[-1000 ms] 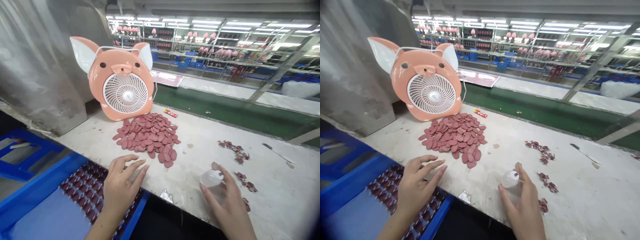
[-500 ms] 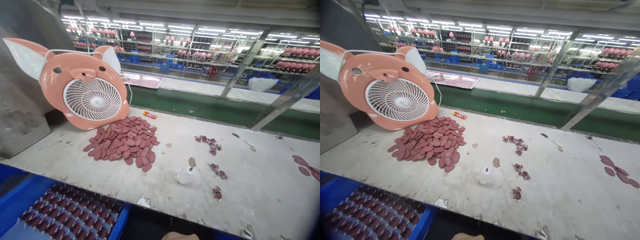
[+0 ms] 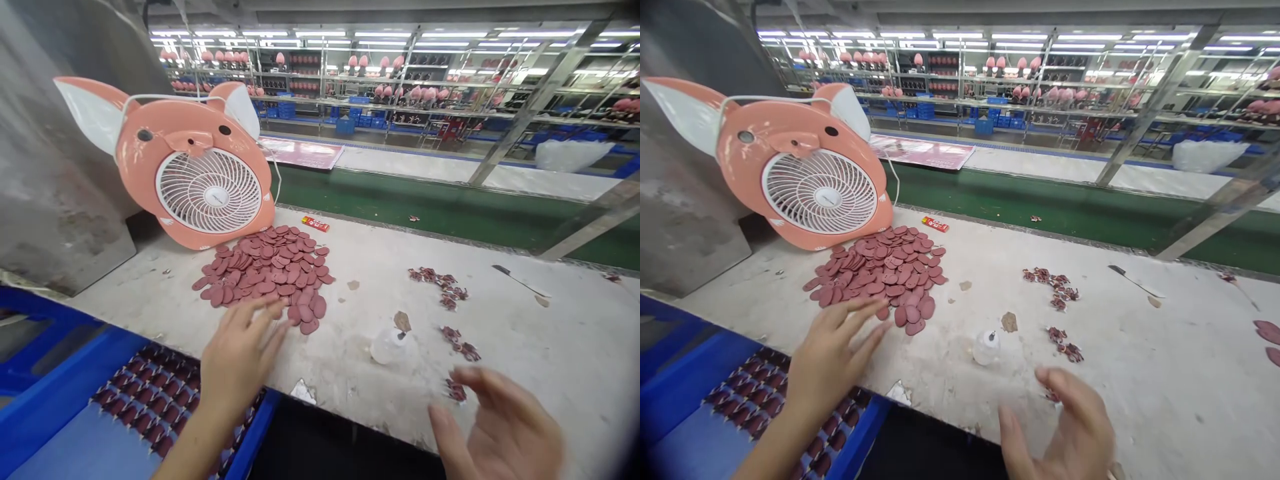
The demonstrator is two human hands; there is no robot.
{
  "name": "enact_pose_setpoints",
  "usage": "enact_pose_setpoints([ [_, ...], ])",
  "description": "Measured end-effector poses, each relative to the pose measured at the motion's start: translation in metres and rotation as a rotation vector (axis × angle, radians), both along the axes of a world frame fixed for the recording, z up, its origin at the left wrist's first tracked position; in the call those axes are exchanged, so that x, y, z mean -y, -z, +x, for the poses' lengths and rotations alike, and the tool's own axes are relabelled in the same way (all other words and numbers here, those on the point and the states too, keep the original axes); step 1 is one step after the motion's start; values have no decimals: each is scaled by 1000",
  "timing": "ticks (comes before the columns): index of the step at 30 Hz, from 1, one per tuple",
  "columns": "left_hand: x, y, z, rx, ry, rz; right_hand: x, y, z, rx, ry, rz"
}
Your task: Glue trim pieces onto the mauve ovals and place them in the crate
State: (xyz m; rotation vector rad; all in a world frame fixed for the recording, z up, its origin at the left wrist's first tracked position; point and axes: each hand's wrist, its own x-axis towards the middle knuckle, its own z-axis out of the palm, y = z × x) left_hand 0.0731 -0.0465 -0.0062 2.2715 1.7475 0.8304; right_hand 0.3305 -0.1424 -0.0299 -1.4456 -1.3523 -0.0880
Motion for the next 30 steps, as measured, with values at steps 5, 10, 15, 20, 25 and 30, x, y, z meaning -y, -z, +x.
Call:
enact_pose_setpoints([
  [5,-45,1,-10,-155,-43,52,-26,9,3,46,-154,-502],
  [10,-69,2,-17,-163,-77,45,-26,17,-3,143,-141,-501],
  [15,-71,12,-3,-219,69,-57,-25,17,1,137,-152,-530],
  [20,-37,16,21,-236,151,-66,-26,18,0,104,-162,-557],
  [25,-15,16,34,-226,262,-94,-29,16,0,56,-179,-555],
  [30,-8,17,34,-176,325,-92,-34,12,-2,-25,-181,-562],
])
